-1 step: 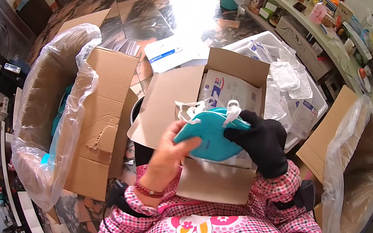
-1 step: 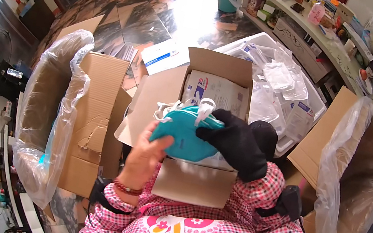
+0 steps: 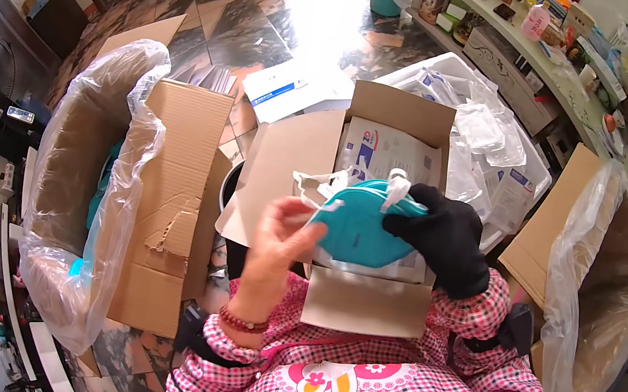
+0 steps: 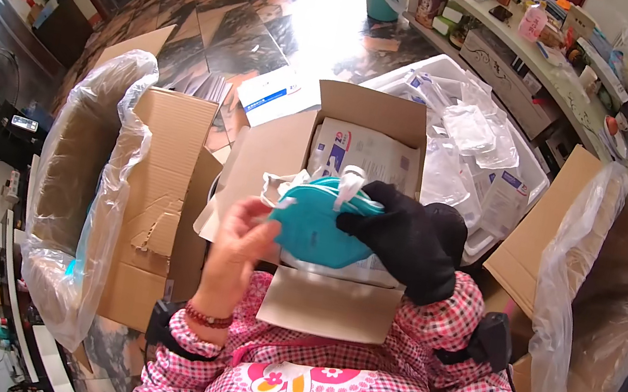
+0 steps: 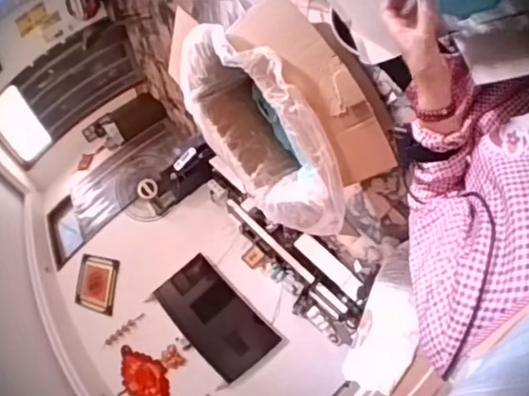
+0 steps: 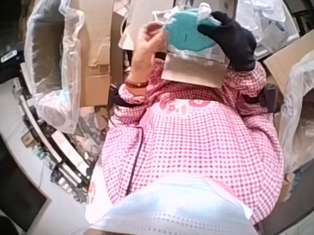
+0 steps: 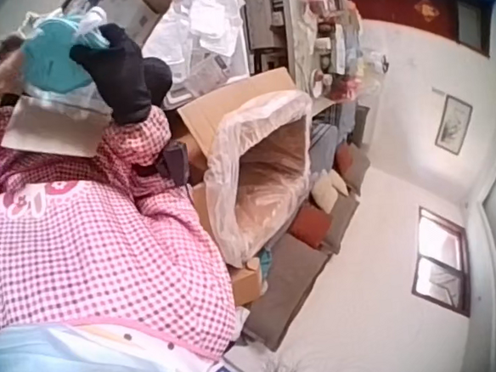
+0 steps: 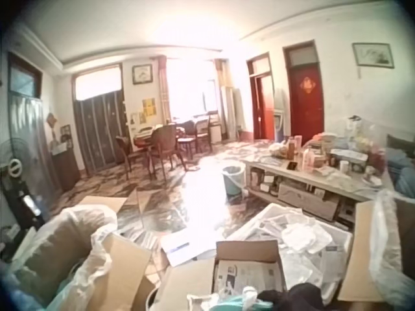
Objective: Organizing and packing teal medical masks into boxes.
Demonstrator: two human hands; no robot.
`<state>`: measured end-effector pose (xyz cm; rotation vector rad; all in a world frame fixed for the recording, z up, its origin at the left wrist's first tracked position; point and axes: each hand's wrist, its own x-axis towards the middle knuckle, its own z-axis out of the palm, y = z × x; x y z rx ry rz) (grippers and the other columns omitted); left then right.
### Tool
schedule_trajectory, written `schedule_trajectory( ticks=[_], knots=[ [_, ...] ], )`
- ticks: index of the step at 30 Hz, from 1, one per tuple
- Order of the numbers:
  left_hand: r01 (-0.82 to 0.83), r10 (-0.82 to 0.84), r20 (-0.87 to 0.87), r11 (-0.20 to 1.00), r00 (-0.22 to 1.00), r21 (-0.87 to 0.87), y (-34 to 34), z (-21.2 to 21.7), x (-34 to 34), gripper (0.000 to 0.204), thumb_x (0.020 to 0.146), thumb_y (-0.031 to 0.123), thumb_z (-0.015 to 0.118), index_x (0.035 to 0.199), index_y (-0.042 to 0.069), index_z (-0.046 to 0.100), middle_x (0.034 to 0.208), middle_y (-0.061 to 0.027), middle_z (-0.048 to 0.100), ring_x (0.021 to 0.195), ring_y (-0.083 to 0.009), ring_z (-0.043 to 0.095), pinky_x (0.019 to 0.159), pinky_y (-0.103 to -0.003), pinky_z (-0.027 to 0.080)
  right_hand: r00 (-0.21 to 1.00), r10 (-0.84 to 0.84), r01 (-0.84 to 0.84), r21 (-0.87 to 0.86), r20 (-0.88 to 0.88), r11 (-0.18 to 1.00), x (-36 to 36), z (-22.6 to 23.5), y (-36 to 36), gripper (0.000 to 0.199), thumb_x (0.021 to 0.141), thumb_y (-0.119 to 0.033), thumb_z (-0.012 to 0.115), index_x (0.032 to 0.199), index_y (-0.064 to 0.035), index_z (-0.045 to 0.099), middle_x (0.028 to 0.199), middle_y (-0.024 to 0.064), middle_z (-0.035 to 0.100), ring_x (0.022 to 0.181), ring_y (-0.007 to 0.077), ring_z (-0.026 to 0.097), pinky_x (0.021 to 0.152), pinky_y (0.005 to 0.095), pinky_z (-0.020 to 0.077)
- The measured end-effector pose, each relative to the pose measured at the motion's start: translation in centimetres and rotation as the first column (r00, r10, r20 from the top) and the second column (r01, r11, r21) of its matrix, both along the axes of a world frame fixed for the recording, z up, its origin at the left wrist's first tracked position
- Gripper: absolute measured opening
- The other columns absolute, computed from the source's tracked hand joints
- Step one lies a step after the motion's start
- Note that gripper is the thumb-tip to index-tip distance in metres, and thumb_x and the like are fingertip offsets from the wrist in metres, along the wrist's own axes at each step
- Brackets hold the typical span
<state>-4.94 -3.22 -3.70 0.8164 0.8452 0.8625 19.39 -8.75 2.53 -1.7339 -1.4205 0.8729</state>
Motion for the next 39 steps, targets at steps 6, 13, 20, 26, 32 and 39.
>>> schedule_trajectory(
  ticks=[6,13,20,26,32,39],
  knots=[
    [0.296,0.379,-0.446,0.391,0.811,0.871,1.4,6.2,1.1,0.034,0.088,0.013,0.075,0.117,0.002,0.062,0.113,-0.0148,0.067,0.108,-0.0301,0.065,0.097,-0.040,0.048,0.987,0.157,-0.157,0.059,-0.008,0.986,1.1,-0.5,-0.4,0.037,0.087,-0.022,0.081,0.116,-0.0037,0.068,0.104,0.0115,0.074,0.093,0.0174,0.071,0.082,0.0308,0.0570],
    [0.499,0.282,-0.650,0.454,0.706,0.738,1.2,5.9,4.4,0.020,0.102,0.023,0.058,0.097,0.004,0.055,0.084,-0.0156,0.062,0.078,-0.0379,0.063,0.068,-0.045,0.049,0.931,0.078,-0.057,0.069,-0.357,0.996,-0.1,-0.3,0.4,0.022,0.095,-0.014,0.071,0.113,-0.0037,0.066,0.103,0.0063,0.069,0.093,0.0116,0.064,0.081,0.0292,0.0532],
    [0.554,0.254,-0.632,0.317,0.732,0.770,2.3,5.0,3.9,0.014,0.101,0.016,0.061,0.097,0.004,0.055,0.081,-0.0176,0.060,0.074,-0.0410,0.060,0.063,-0.045,0.047,0.907,0.139,-0.349,0.524,0.397,0.777,2.4,1.8,1.5,0.046,0.084,-0.014,0.076,0.129,-0.0170,0.066,0.122,0.0055,0.069,0.091,0.0251,0.066,0.083,0.0346,0.0534],
    [0.586,0.246,-0.664,0.322,0.707,0.743,2.5,4.8,4.1,0.011,0.099,0.013,0.060,0.101,0.003,0.055,0.085,-0.0190,0.061,0.080,-0.0423,0.061,0.067,-0.047,0.047,0.504,0.040,-0.570,0.298,0.863,0.766,0.5,1.7,1.2,0.038,0.081,-0.018,0.072,0.118,-0.0215,0.072,0.091,0.0007,0.062,0.077,0.0224,0.059,0.068,0.0351,0.0517],
    [0.650,0.334,-0.742,0.359,0.581,0.670,2.1,3.2,5.7,0.013,0.099,0.012,0.055,0.105,0.001,0.056,0.095,-0.0189,0.066,0.092,-0.0402,0.064,0.076,-0.048,0.050,0.420,-0.045,-0.495,0.271,0.906,0.826,-0.9,0.2,2.0,0.025,0.084,-0.015,0.066,0.108,-0.0170,0.071,0.086,0.0020,0.058,0.077,0.0246,0.058,0.063,0.0353,0.0498],
    [0.548,0.401,-0.740,0.499,0.541,0.671,1.9,0.7,8.0,0.015,0.102,0.015,0.051,0.105,0.002,0.059,0.089,-0.0198,0.067,0.082,-0.0414,0.065,0.072,-0.049,0.052,0.441,-0.069,-0.565,0.337,0.895,0.753,0.0,-1.1,2.7,0.007,0.079,-0.011,0.065,0.084,-0.0062,0.064,0.077,0.0087,0.056,0.070,0.0252,0.059,0.067,0.0383,0.0460]
  ],
)
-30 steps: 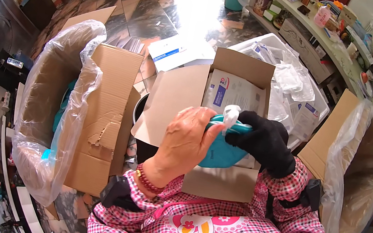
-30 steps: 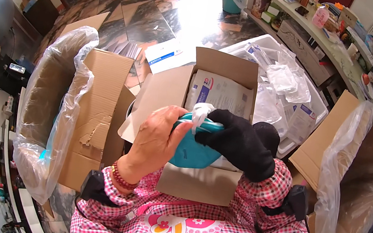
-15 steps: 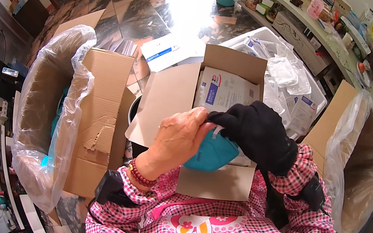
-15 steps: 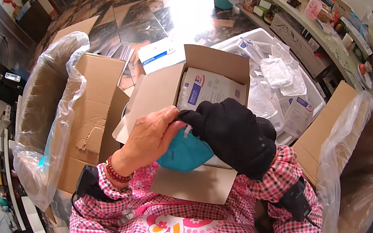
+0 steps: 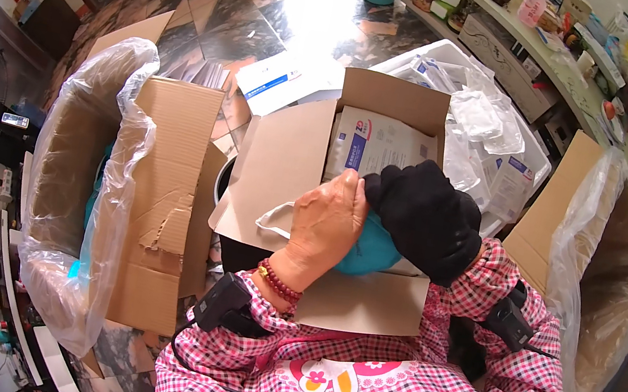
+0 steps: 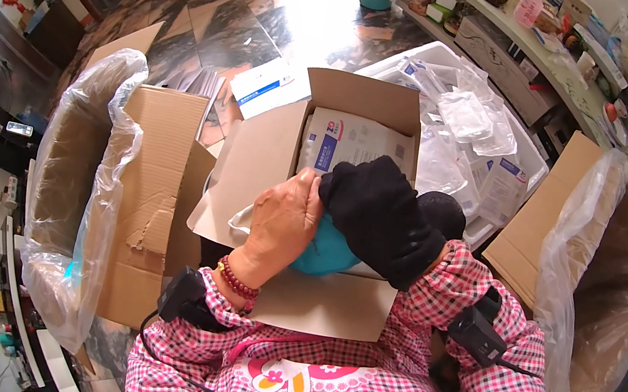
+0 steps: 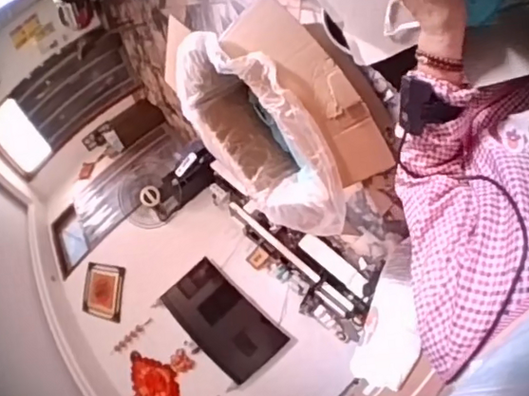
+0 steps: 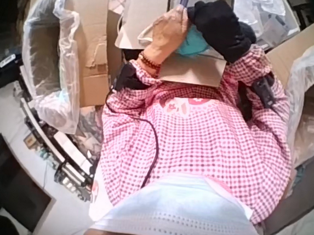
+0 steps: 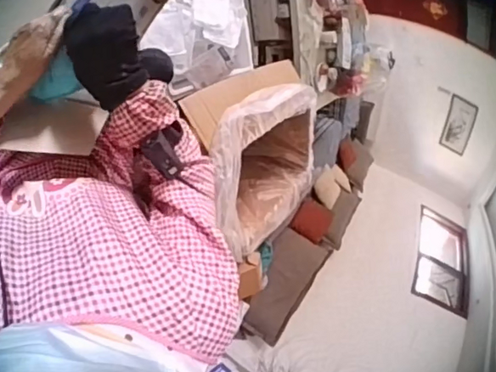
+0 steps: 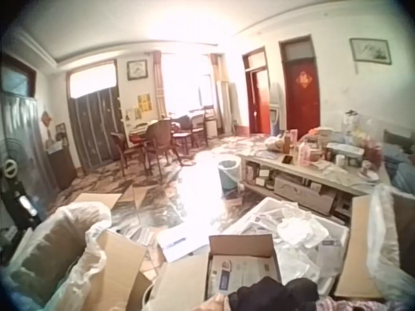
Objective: Organizing and packing teal medical masks into boxes.
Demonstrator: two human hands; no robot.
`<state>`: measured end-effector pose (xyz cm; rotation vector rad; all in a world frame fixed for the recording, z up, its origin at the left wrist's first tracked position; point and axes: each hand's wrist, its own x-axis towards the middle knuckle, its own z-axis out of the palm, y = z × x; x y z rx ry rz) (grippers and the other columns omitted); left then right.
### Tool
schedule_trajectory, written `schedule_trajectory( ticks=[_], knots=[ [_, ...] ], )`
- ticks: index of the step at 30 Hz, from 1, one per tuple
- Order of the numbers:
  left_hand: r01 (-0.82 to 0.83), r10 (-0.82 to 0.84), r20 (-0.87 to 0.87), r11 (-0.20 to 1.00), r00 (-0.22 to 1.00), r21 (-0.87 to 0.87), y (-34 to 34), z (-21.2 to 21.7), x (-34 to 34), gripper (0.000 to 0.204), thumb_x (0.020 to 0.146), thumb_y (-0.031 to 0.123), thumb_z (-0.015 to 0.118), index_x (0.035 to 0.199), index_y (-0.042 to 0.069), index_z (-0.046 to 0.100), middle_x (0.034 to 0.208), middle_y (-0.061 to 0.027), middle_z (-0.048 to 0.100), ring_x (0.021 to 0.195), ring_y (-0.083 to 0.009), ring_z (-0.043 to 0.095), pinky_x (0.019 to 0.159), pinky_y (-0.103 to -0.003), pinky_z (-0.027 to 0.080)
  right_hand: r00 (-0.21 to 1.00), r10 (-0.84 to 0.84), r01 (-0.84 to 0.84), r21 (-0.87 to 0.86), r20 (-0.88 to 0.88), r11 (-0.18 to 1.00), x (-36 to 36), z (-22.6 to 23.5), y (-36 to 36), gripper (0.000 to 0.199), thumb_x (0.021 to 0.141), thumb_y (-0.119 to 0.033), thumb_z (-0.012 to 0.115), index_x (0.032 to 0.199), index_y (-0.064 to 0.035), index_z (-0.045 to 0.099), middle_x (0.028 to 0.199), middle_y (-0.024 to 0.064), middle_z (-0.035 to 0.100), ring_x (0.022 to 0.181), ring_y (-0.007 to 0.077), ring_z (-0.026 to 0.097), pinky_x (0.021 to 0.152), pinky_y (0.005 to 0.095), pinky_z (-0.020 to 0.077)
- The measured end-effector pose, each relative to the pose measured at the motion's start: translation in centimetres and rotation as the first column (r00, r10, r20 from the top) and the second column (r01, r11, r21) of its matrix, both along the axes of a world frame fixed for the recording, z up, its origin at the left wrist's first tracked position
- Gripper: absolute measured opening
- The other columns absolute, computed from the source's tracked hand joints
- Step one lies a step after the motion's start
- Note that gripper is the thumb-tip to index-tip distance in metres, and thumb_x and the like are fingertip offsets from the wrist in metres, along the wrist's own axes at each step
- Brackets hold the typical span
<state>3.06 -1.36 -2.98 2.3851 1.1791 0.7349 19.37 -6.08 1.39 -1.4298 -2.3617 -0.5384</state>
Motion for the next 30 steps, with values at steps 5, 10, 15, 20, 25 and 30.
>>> schedule_trajectory(
  ticks=[5,10,15,20,25,30],
  knots=[
    [0.029,-0.034,0.087,0.997,0.996,0.068,0.3,-1.1,0.1,0.020,0.104,0.018,0.050,0.096,0.003,0.061,0.077,-0.0194,0.066,0.072,-0.0417,0.064,0.067,-0.049,0.051,0.993,0.092,-0.090,-0.031,0.074,0.995,0.4,-0.4,-0.9,0.006,0.076,-0.015,0.065,0.075,-0.0097,0.062,0.074,0.0069,0.053,0.070,0.0237,0.057,0.067,0.0396,0.0439],
    [0.039,-0.044,0.058,0.996,0.997,0.084,0.6,-2.4,0.1,0.026,0.104,0.021,0.051,0.087,0.004,0.061,0.071,-0.0187,0.065,0.067,-0.0403,0.064,0.062,-0.048,0.051,0.954,0.116,-0.094,-0.093,0.275,0.991,0.0,0.7,-3.6,0.008,0.070,-0.017,0.065,0.074,-0.0127,0.060,0.073,0.0062,0.049,0.070,0.0230,0.055,0.070,0.0397,0.0422],
    [0.049,-0.058,0.071,0.990,0.996,0.129,0.2,-3.2,0.5,0.028,0.104,0.022,0.051,0.084,0.005,0.061,0.069,-0.0168,0.064,0.063,-0.0379,0.065,0.059,-0.046,0.052,0.969,0.160,-0.131,-0.155,0.188,0.979,0.7,-0.6,-5.3,0.009,0.070,-0.016,0.065,0.076,-0.0134,0.059,0.072,0.0062,0.048,0.071,0.0235,0.056,0.068,0.0410,0.0429],
    [0.193,-0.179,0.233,0.981,0.956,-0.037,0.6,-1.5,0.3,0.032,0.106,0.027,0.049,0.086,0.005,0.060,0.070,-0.0177,0.063,0.067,-0.0401,0.063,0.061,-0.047,0.050,0.989,-0.150,0.151,-0.079,0.012,0.985,1.8,0.0,-4.1,0.007,0.076,-0.017,0.066,0.081,-0.0120,0.063,0.072,0.0051,0.051,0.070,0.0251,0.056,0.066,0.0403,0.0445],
    [0.363,-0.292,0.322,0.912,0.901,-0.190,0.8,0.8,-0.8,0.033,0.107,0.030,0.049,0.090,0.004,0.059,0.072,-0.0184,0.060,0.069,-0.0403,0.059,0.064,-0.046,0.046,0.990,-0.089,0.098,0.079,-0.107,0.992,1.1,1.4,-2.8,0.005,0.082,-0.016,0.066,0.086,-0.0137,0.066,0.076,0.0056,0.056,0.069,0.0252,0.056,0.064,0.0388,0.0450],
    [0.259,-0.130,0.438,0.933,0.890,-0.250,0.6,0.7,-0.8,0.030,0.105,0.027,0.055,0.087,0.004,0.061,0.070,-0.0173,0.059,0.067,-0.0395,0.059,0.061,-0.045,0.045,0.998,-0.057,0.056,0.021,0.031,0.998,1.2,2.5,-2.9,0.008,0.079,-0.016,0.066,0.086,-0.0122,0.065,0.073,0.0055,0.054,0.067,0.0247,0.055,0.063,0.0384,0.0446]
  ],
)
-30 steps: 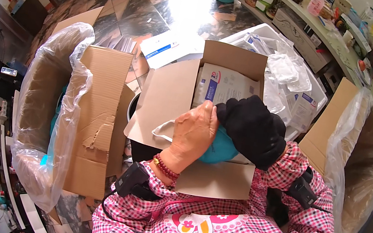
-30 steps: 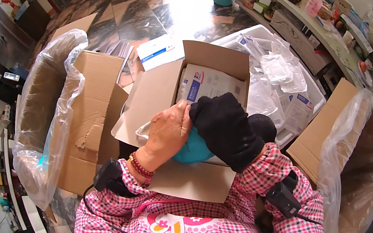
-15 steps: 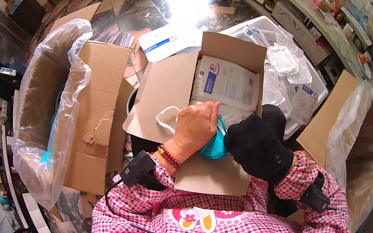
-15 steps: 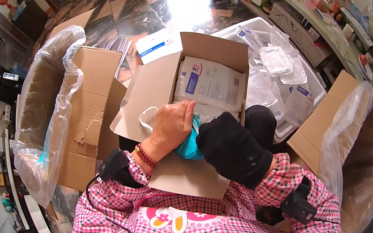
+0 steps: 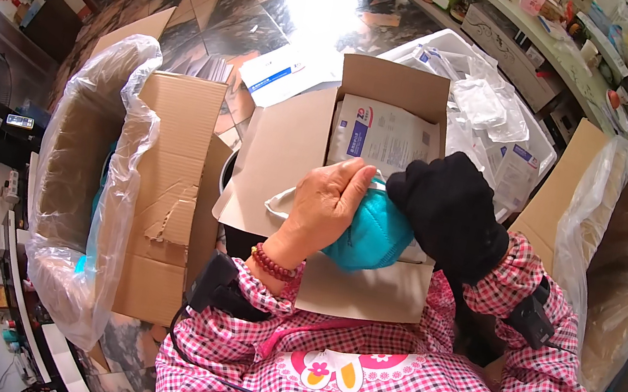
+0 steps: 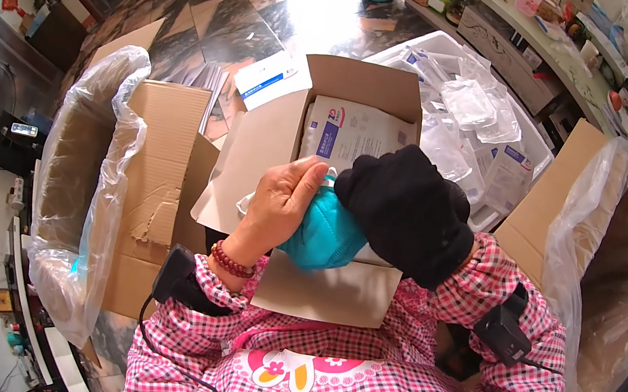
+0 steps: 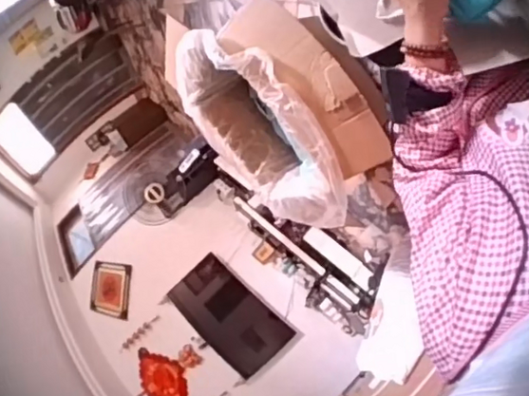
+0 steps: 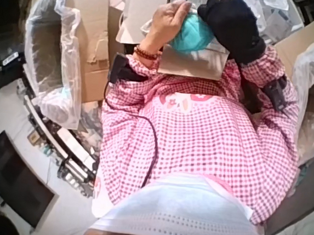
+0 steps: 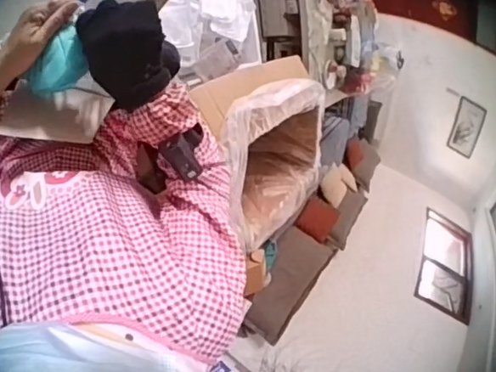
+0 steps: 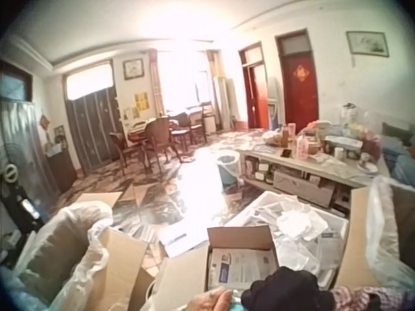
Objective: Organizing and packing teal medical masks into boxes.
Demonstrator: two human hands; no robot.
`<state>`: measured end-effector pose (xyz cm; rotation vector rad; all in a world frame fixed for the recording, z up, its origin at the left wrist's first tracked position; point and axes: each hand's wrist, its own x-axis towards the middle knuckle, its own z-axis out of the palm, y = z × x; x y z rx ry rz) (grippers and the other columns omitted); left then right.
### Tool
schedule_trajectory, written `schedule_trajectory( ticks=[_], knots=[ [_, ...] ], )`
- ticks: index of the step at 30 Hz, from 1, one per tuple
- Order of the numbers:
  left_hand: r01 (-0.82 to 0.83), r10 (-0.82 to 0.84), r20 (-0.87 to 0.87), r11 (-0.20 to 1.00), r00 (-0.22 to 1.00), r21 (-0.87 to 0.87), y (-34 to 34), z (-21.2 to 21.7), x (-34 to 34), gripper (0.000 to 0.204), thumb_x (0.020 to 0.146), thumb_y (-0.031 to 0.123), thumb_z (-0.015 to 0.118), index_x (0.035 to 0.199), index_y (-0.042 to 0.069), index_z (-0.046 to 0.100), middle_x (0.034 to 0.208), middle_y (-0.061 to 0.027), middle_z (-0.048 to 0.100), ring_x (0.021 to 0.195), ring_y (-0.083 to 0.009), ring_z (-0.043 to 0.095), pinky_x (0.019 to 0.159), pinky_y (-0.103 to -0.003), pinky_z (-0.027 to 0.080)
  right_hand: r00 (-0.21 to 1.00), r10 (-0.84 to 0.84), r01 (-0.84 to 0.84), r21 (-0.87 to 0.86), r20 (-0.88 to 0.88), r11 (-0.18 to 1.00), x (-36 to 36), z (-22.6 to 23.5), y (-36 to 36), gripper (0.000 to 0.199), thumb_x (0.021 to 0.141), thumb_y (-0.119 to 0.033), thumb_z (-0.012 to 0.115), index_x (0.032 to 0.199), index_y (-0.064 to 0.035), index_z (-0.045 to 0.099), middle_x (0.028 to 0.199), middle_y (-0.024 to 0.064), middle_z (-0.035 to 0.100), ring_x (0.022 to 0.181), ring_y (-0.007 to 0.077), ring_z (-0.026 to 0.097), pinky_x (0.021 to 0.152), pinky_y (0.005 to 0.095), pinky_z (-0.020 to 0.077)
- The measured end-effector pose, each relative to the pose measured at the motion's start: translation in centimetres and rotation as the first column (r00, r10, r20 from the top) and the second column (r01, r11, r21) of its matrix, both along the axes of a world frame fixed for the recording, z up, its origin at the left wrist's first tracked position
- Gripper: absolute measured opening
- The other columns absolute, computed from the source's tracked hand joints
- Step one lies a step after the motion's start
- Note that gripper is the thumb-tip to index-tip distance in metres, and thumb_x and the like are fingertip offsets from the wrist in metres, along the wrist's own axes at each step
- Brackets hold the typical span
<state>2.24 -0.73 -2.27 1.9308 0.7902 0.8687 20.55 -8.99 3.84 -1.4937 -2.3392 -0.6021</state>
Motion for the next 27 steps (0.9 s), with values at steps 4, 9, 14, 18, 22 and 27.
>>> schedule_trajectory(
  ticks=[4,9,14,18,22,27],
  knots=[
    [-0.156,0.174,-0.068,0.965,0.982,0.212,0.7,-0.8,0.6,0.027,0.101,0.023,0.059,0.082,0.006,0.064,0.070,-0.0160,0.062,0.066,-0.0391,0.062,0.059,-0.045,0.047,0.992,0.041,-0.029,-0.104,0.121,0.994,-0.5,-0.1,-0.9,0.005,0.076,-0.014,0.066,0.080,-0.0120,0.065,0.070,0.0060,0.053,0.067,0.0252,0.055,0.063,0.0392,0.0445],
    [-0.127,0.173,-0.138,0.948,0.975,0.293,0.7,-2.0,0.9,0.024,0.098,0.022,0.062,0.080,0.006,0.064,0.069,-0.0152,0.064,0.063,-0.0354,0.064,0.059,-0.043,0.049,0.967,0.206,-0.238,-0.235,-0.152,0.943,0.0,-2.1,-3.6,0.006,0.073,-0.014,0.069,0.076,-0.0091,0.067,0.072,0.0099,0.057,0.069,0.0285,0.059,0.063,0.0411,0.0457],
    [-0.346,0.454,0.340,0.877,0.824,-0.333,11.0,0.6,-6.9,0.031,0.107,0.022,0.054,0.088,0.001,0.066,0.062,-0.0112,0.058,0.053,-0.0206,0.055,0.054,-0.040,0.041,0.920,0.084,-0.264,-0.447,-0.382,0.855,2.1,-8.9,-9.9,0.013,0.075,-0.010,0.066,0.088,-0.0106,0.070,0.089,0.0117,0.064,0.079,0.0288,0.064,0.070,0.0430,0.0510],
    [-0.187,0.185,0.069,0.982,0.980,0.025,7.7,1.6,-5.6,0.039,0.108,0.028,0.053,0.085,-0.002,0.065,0.062,-0.0081,0.054,0.057,-0.0136,0.047,0.055,-0.034,0.039,0.839,0.042,-0.170,-0.188,-0.543,0.967,3.2,-1.6,-4.1,0.018,0.080,-0.003,0.064,0.094,-0.0111,0.070,0.096,0.0117,0.065,0.086,0.0304,0.066,0.075,0.0401,0.0536],
    [0.004,0.005,-0.043,0.978,0.999,0.207,4.6,3.3,-2.9,0.041,0.107,0.030,0.053,0.080,-0.001,0.057,0.067,-0.0142,0.052,0.059,-0.0281,0.051,0.058,-0.038,0.042,0.529,0.026,-0.207,-0.099,-0.848,0.973,1.2,0.3,0.1,0.027,0.093,0.002,0.057,0.113,-0.0118,0.070,0.108,0.0102,0.068,0.103,0.0275,0.068,0.088,0.0356,0.0549],
    [0.103,-0.088,-0.082,0.972,0.993,0.213,3.7,3.9,-2.7,0.044,0.106,0.035,0.051,0.079,0.001,0.055,0.070,-0.0157,0.051,0.061,-0.0331,0.051,0.059,-0.039,0.041,0.200,-0.439,-0.543,-0.472,-0.876,0.695,0.0,-0.3,1.8,0.030,0.103,-0.010,0.059,0.133,-0.0077,0.063,0.109,0.0105,0.071,0.097,0.0179,0.068,0.086,0.0301,0.0545]
  ],
)
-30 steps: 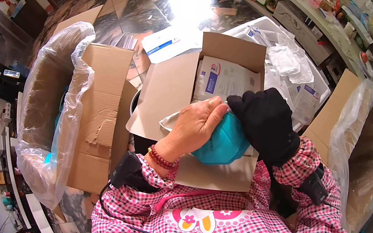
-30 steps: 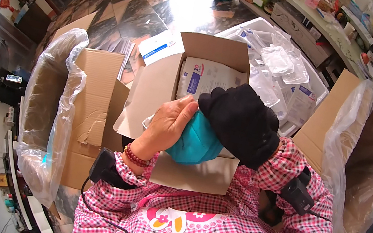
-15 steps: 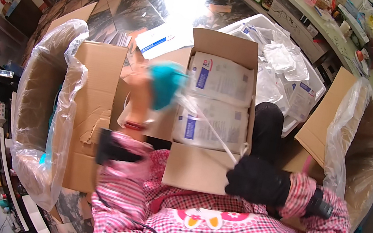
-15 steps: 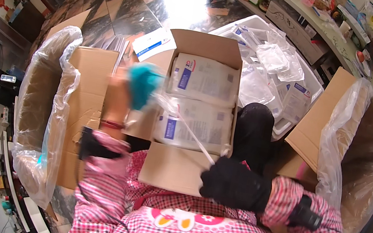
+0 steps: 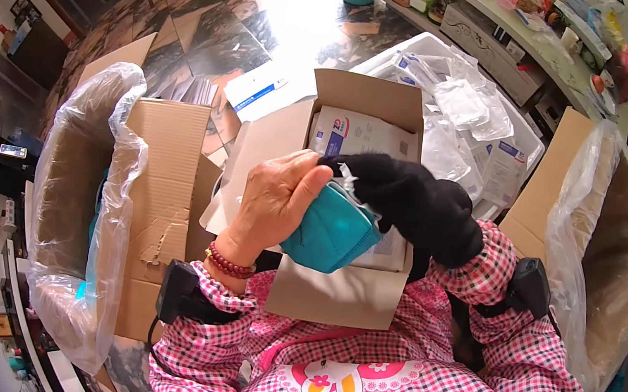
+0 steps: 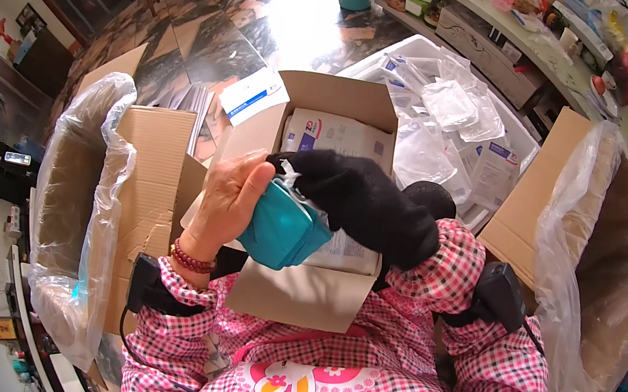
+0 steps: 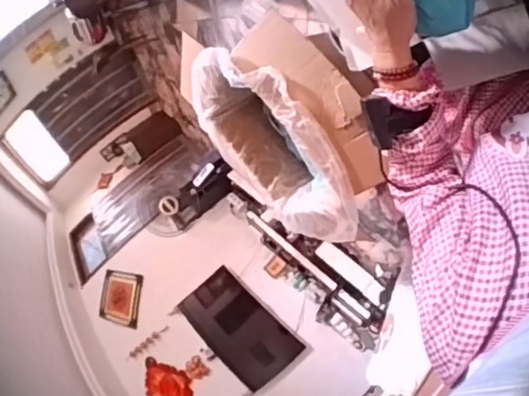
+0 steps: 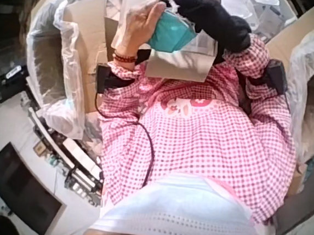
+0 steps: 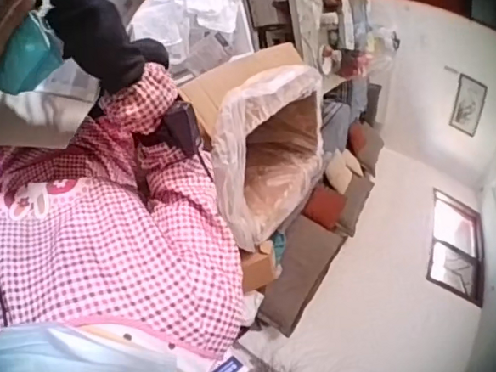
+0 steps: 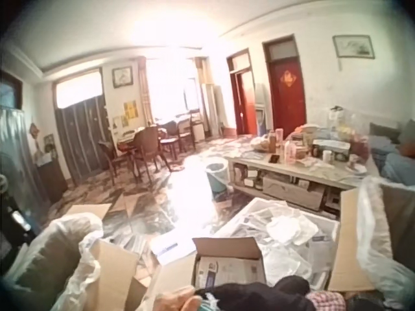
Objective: Organizing and packing teal medical masks into boxes.
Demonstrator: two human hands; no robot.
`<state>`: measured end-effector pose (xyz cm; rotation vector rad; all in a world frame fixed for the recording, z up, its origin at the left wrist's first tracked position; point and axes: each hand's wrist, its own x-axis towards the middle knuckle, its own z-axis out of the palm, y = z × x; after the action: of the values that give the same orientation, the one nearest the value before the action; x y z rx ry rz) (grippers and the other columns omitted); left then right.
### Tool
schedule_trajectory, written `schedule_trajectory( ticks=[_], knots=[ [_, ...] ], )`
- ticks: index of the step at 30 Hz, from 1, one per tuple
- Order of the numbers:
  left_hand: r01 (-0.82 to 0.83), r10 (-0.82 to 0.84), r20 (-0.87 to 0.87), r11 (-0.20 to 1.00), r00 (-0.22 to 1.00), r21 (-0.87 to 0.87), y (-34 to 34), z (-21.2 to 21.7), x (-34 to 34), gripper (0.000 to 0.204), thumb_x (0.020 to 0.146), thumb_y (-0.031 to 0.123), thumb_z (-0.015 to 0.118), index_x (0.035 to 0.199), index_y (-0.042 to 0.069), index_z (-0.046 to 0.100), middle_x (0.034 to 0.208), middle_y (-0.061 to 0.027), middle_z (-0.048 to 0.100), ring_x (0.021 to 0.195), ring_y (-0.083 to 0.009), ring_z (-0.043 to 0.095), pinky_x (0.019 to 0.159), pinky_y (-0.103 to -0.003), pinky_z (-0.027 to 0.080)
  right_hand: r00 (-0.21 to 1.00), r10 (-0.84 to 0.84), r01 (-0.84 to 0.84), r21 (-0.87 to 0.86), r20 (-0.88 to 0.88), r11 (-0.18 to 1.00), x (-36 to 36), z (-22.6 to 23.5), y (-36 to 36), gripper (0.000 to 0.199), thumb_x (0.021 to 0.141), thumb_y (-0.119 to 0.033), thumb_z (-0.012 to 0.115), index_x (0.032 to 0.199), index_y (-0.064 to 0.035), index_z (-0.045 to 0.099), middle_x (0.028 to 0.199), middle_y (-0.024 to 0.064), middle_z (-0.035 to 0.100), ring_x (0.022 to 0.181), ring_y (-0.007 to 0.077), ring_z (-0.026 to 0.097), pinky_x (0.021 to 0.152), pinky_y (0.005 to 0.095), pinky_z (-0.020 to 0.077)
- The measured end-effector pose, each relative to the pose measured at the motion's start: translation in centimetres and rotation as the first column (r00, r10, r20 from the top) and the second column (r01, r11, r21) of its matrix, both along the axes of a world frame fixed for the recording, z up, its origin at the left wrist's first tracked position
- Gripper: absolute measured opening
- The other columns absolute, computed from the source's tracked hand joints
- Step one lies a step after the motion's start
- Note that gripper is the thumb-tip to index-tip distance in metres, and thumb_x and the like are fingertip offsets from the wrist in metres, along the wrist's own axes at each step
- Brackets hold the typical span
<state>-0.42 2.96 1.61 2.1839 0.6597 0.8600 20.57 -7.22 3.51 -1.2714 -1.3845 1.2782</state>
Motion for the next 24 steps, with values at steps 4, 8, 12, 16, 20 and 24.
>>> schedule_trajectory(
  ticks=[4,8,12,16,20,24],
  knots=[
    [0.009,-0.009,-0.021,0.999,1.000,0.036,0.4,0.0,-0.5,0.040,0.102,0.034,0.059,0.079,0.002,0.056,0.070,-0.0145,0.052,0.061,-0.0325,0.052,0.059,-0.039,0.042,0.987,0.038,-0.046,0.047,0.156,0.998,-1.3,0.0,0.0,0.027,0.103,-0.018,0.060,0.127,-0.0068,0.064,0.098,0.0107,0.071,0.086,0.0167,0.069,0.076,0.0323,0.0564],
    [0.010,-0.009,-0.025,0.999,1.000,0.047,0.1,0.0,0.0,0.036,0.098,0.032,0.064,0.080,0.002,0.058,0.071,-0.0135,0.055,0.063,-0.0318,0.055,0.060,-0.038,0.044,0.982,0.024,-0.035,0.058,0.189,0.998,-1.2,-0.6,-0.5,0.023,0.102,-0.020,0.061,0.118,-0.0047,0.065,0.091,0.0103,0.070,0.080,0.0198,0.070,0.072,0.0333,0.0567],
    [0.050,-0.046,-0.102,0.998,0.994,0.037,-0.3,-0.5,0.6,0.033,0.097,0.031,0.065,0.081,0.003,0.061,0.074,-0.0124,0.059,0.067,-0.0314,0.060,0.062,-0.040,0.046,0.926,0.081,-0.177,0.234,0.368,0.956,1.0,-1.2,-1.2,0.021,0.094,-0.017,0.065,0.112,-0.0042,0.066,0.092,0.0146,0.070,0.082,0.0289,0.071,0.074,0.0369,0.0570],
    [0.024,0.032,-0.155,0.937,0.987,0.348,-1.3,-0.9,2.7,0.031,0.100,0.028,0.060,0.083,0.002,0.061,0.078,-0.0145,0.063,0.071,-0.0339,0.064,0.063,-0.042,0.048,0.795,-0.224,-0.102,0.489,0.563,0.866,0.5,-1.9,-1.7,0.020,0.087,-0.013,0.067,0.107,-0.0072,0.068,0.092,0.0162,0.071,0.084,0.0329,0.071,0.071,0.0381,0.0559],
    [-0.110,0.110,-0.064,0.994,0.992,0.006,-3.0,-1.2,3.7,0.032,0.104,0.026,0.056,0.084,0.001,0.060,0.077,-0.0183,0.063,0.071,-0.0372,0.062,0.063,-0.044,0.047,0.790,-0.301,-0.058,0.554,0.534,0.831,0.1,-1.4,-1.5,0.014,0.083,-0.014,0.069,0.096,-0.0085,0.070,0.084,0.0132,0.069,0.080,0.0312,0.070,0.067,0.0389,0.0534],
    [-0.205,0.213,0.001,0.941,0.977,-0.269,-2.8,-2.5,3.5,0.041,0.103,0.028,0.061,0.075,-0.003,0.062,0.057,-0.0161,0.044,0.049,-0.0227,0.041,0.052,-0.038,0.039,0.514,-0.340,-0.345,0.553,0.787,0.758,-0.3,-0.4,-1.7,0.010,0.077,-0.016,0.071,0.085,-0.0099,0.070,0.080,0.0100,0.065,0.074,0.0297,0.065,0.065,0.0418,0.0507]
  ],
)
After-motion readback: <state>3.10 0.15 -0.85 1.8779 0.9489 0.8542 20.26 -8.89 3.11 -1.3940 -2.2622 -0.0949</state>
